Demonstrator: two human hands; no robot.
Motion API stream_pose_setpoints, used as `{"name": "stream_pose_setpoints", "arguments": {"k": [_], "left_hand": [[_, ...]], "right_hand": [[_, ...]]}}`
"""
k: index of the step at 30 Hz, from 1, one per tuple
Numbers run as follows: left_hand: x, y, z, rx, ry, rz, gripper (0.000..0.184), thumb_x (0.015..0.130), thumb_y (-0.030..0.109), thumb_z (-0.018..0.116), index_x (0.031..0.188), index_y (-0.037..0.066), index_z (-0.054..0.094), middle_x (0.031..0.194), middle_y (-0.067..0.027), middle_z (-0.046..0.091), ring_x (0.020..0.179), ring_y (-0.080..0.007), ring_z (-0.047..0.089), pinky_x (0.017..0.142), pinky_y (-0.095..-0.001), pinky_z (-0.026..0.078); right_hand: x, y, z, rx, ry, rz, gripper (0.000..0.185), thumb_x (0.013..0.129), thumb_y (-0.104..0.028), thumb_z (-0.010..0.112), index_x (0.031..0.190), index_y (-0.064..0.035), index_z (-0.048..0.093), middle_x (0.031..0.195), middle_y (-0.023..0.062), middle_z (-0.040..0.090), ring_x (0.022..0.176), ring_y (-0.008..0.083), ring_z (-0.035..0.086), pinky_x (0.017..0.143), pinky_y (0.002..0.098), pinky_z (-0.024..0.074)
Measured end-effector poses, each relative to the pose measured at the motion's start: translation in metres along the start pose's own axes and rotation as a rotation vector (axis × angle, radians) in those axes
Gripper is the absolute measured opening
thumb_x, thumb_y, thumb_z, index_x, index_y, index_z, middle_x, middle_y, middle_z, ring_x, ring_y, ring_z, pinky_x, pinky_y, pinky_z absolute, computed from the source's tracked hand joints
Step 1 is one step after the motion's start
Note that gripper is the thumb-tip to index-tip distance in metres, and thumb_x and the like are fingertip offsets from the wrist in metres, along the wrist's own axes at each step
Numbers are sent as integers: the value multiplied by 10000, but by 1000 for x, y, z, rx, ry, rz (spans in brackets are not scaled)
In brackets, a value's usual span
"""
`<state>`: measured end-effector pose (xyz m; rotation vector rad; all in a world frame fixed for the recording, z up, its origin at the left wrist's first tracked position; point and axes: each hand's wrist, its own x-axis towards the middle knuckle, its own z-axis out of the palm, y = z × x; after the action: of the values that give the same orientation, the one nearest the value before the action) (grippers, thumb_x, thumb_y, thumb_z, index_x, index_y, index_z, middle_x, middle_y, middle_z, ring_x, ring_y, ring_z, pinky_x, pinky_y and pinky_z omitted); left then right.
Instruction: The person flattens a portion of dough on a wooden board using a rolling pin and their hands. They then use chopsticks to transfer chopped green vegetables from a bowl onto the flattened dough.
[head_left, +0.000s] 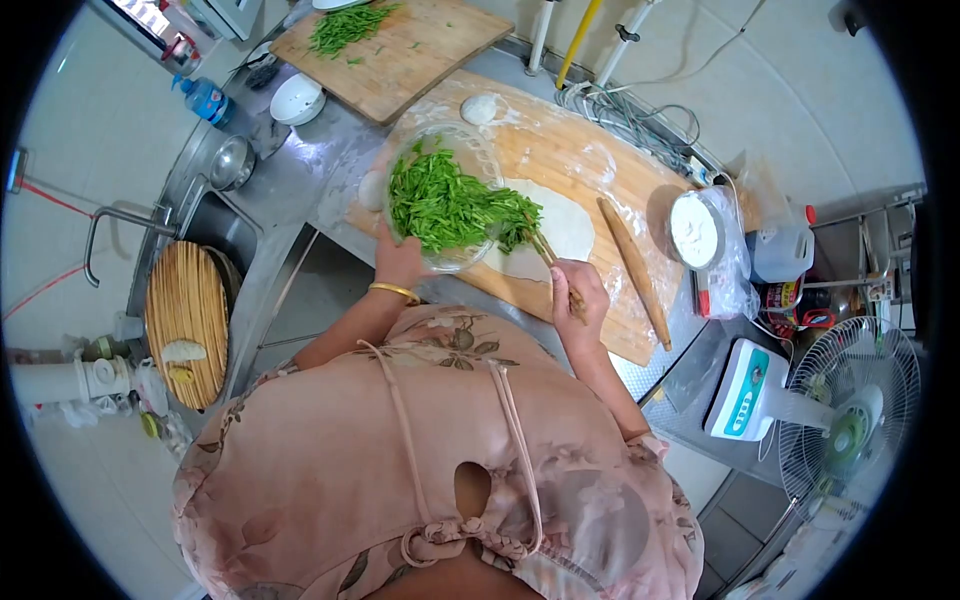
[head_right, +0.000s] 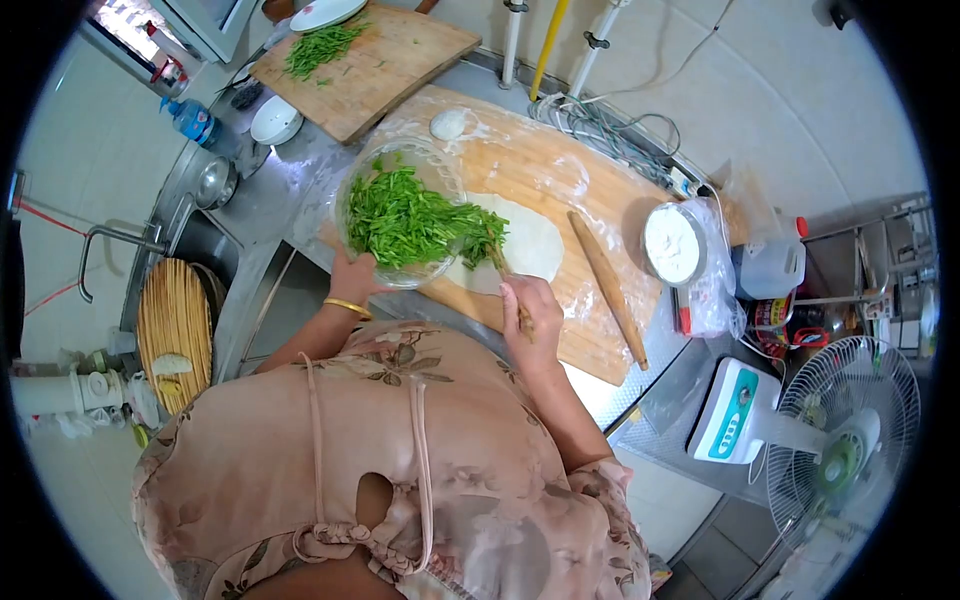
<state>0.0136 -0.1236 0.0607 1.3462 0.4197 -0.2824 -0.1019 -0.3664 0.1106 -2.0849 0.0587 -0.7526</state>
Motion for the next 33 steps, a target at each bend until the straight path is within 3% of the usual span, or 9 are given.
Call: {"name": "stream_pose_setpoints", "arguments": {"k": [3,6,15,18,25,28,33], "left_hand": [[-5,6,3,38,118,-16,646,839,-49,444,1427,157,271,1184,-165,539,913,-380,630,586,-549,597],[-11,9,-4,26,67,30,791,828,19,487,1501,76,75,1163,-202,538,814,-289,638,479,-389,594],[-19,15,-5,41,93,17,644,822,29,488,1416,77,243,1144,-188,544,825,-311,648,477,-394,596],[-26,20,-2,31,86,27,556,811,-23,455,1342,66,315,1136,-175,548,899,-352,659,560,-456,625],[-24,16,4,26,57,26,633,816,31,497,1403,107,272,1138,-168,548,792,-290,648,470,-392,590],[-25,16,11,68,36,25,662,817,36,503,1424,115,249,1118,-162,554,770,-264,638,471,-383,586],[-26,12,19,130,13,20,783,814,38,511,1497,133,141,1095,-153,558,758,-230,619,466,-368,576]], "right_hand": [[-2,7,-7,-30,38,22,13,850,16,647,859,23,652,843,162,649,762,279,645,687,330,512],[-1,12,-14,-41,57,76,17,857,11,642,853,22,653,837,160,649,766,281,645,697,330,513],[4,14,11,71,2,98,36,864,-20,645,859,11,662,850,161,638,776,291,634,695,320,500],[-4,32,-3,35,56,169,60,873,-30,638,838,11,663,819,153,649,759,271,633,691,324,496],[-22,48,-28,95,158,363,126,902,-69,620,835,29,661,814,140,657,763,226,626,703,316,494],[-17,37,-29,158,234,330,112,905,-61,612,855,26,661,840,146,655,776,226,626,702,315,494],[3,-9,-19,232,61,120,70,889,-31,610,898,20,657,879,160,649,802,259,629,721,330,502]]}}
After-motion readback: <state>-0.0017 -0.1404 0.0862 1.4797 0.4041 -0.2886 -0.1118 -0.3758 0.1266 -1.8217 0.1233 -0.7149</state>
